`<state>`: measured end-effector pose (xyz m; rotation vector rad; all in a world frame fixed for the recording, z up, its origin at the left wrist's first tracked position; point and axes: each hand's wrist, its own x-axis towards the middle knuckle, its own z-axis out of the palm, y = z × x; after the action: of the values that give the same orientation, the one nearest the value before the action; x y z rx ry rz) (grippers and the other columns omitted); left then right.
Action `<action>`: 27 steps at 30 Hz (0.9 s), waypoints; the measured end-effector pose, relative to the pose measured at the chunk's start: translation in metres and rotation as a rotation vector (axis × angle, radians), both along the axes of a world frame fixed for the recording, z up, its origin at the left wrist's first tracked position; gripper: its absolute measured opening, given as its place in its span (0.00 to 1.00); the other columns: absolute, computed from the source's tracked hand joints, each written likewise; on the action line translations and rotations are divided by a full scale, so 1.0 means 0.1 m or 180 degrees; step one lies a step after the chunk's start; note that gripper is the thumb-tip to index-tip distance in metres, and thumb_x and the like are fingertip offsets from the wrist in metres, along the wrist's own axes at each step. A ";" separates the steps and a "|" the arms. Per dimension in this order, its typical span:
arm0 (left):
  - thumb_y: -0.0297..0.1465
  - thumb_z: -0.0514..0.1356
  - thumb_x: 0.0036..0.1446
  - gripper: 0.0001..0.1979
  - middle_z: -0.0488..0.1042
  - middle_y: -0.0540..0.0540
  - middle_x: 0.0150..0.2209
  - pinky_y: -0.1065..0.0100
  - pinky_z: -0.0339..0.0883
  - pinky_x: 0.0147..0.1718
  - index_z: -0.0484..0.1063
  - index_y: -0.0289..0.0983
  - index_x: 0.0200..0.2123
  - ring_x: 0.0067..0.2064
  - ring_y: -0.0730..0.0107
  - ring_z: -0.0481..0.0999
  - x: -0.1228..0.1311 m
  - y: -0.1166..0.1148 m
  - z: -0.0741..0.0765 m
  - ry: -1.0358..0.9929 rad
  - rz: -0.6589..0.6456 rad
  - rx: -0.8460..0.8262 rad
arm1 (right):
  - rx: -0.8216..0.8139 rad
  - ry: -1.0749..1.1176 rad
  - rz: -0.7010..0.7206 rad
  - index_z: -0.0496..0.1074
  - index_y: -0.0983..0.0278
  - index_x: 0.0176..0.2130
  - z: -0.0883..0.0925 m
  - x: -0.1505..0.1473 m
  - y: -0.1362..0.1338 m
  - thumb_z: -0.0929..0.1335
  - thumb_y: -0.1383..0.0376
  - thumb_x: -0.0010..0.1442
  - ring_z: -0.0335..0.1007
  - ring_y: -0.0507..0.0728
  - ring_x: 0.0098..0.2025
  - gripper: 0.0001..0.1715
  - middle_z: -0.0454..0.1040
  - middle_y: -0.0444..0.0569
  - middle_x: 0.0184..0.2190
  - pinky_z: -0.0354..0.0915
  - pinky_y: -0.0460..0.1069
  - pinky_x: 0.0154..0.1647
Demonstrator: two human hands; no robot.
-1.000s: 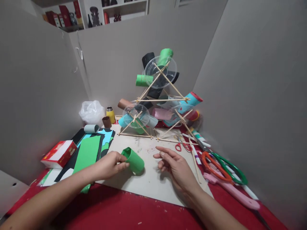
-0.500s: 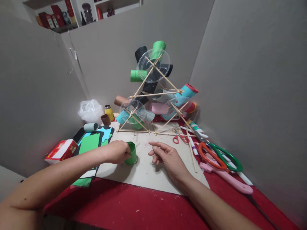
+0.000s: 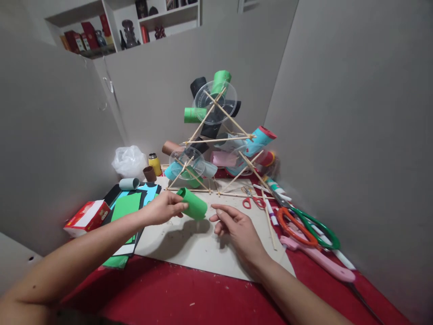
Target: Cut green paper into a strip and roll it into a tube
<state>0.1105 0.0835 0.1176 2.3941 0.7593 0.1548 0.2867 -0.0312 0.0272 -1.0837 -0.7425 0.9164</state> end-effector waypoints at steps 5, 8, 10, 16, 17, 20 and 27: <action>0.45 0.61 0.55 0.20 0.78 0.44 0.28 0.68 0.70 0.34 0.74 0.33 0.39 0.34 0.63 0.80 -0.12 -0.11 -0.16 -0.1468 0.0715 -0.2066 | 0.0119 -0.0121 -0.0218 0.77 0.63 0.41 0.03 -0.03 -0.04 0.72 0.53 0.53 0.71 0.54 0.32 0.20 0.78 0.51 0.39 0.65 0.46 0.26; 0.46 0.62 0.54 0.22 0.78 0.44 0.28 0.71 0.70 0.30 0.74 0.32 0.41 0.29 0.68 0.80 -0.17 -0.23 -0.35 -0.1763 0.0771 -0.2493 | 0.0142 -0.0302 0.0057 0.76 0.61 0.45 0.03 -0.10 -0.08 0.72 0.53 0.53 0.71 0.60 0.45 0.21 0.77 0.52 0.44 0.68 0.51 0.42; 0.45 0.62 0.55 0.22 0.79 0.43 0.32 0.74 0.70 0.28 0.75 0.32 0.42 0.27 0.71 0.79 -0.18 -0.30 -0.47 -0.1874 0.0792 -0.2661 | 0.0201 -0.0347 0.0344 0.75 0.60 0.47 0.03 -0.16 -0.10 0.72 0.54 0.54 0.70 0.61 0.49 0.22 0.76 0.51 0.47 0.64 0.54 0.51; 0.46 0.62 0.54 0.24 0.78 0.42 0.34 0.76 0.69 0.26 0.75 0.31 0.43 0.25 0.73 0.78 -0.17 -0.40 -0.68 -0.2134 0.0932 -0.2919 | 0.0171 -0.0450 0.0420 0.73 0.59 0.50 -0.05 -0.25 -0.11 0.73 0.55 0.53 0.67 0.62 0.53 0.24 0.72 0.51 0.53 0.63 0.54 0.52; 0.47 0.63 0.54 0.25 0.78 0.43 0.32 0.75 0.69 0.25 0.74 0.30 0.43 0.25 0.73 0.78 -0.17 -0.40 -0.71 -0.2173 0.0955 -0.2913 | 0.0150 -0.0544 0.0318 0.73 0.59 0.49 -0.07 -0.24 -0.11 0.73 0.55 0.53 0.66 0.62 0.54 0.24 0.72 0.51 0.53 0.63 0.54 0.52; 0.48 0.63 0.52 0.27 0.77 0.44 0.25 0.75 0.67 0.25 0.74 0.29 0.43 0.23 0.72 0.77 -0.15 -0.42 -0.80 -0.2285 0.0987 -0.2872 | 0.0020 -0.0855 0.0122 0.74 0.60 0.46 -0.12 -0.20 -0.09 0.72 0.54 0.53 0.65 0.64 0.54 0.23 0.72 0.52 0.52 0.62 0.55 0.53; 0.51 0.61 0.53 0.28 0.76 0.42 0.20 0.74 0.64 0.25 0.73 0.28 0.39 0.22 0.71 0.75 -0.18 -0.47 -1.01 -0.2401 0.0988 -0.2825 | -0.0203 -0.1078 0.0214 0.73 0.60 0.47 -0.17 -0.18 -0.07 0.71 0.53 0.54 0.68 0.63 0.50 0.23 0.71 0.52 0.51 0.63 0.54 0.51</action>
<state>0.0923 0.0364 0.0162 1.2242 0.6266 0.6498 0.2683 -0.0383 0.0103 -1.2943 -1.0389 0.8264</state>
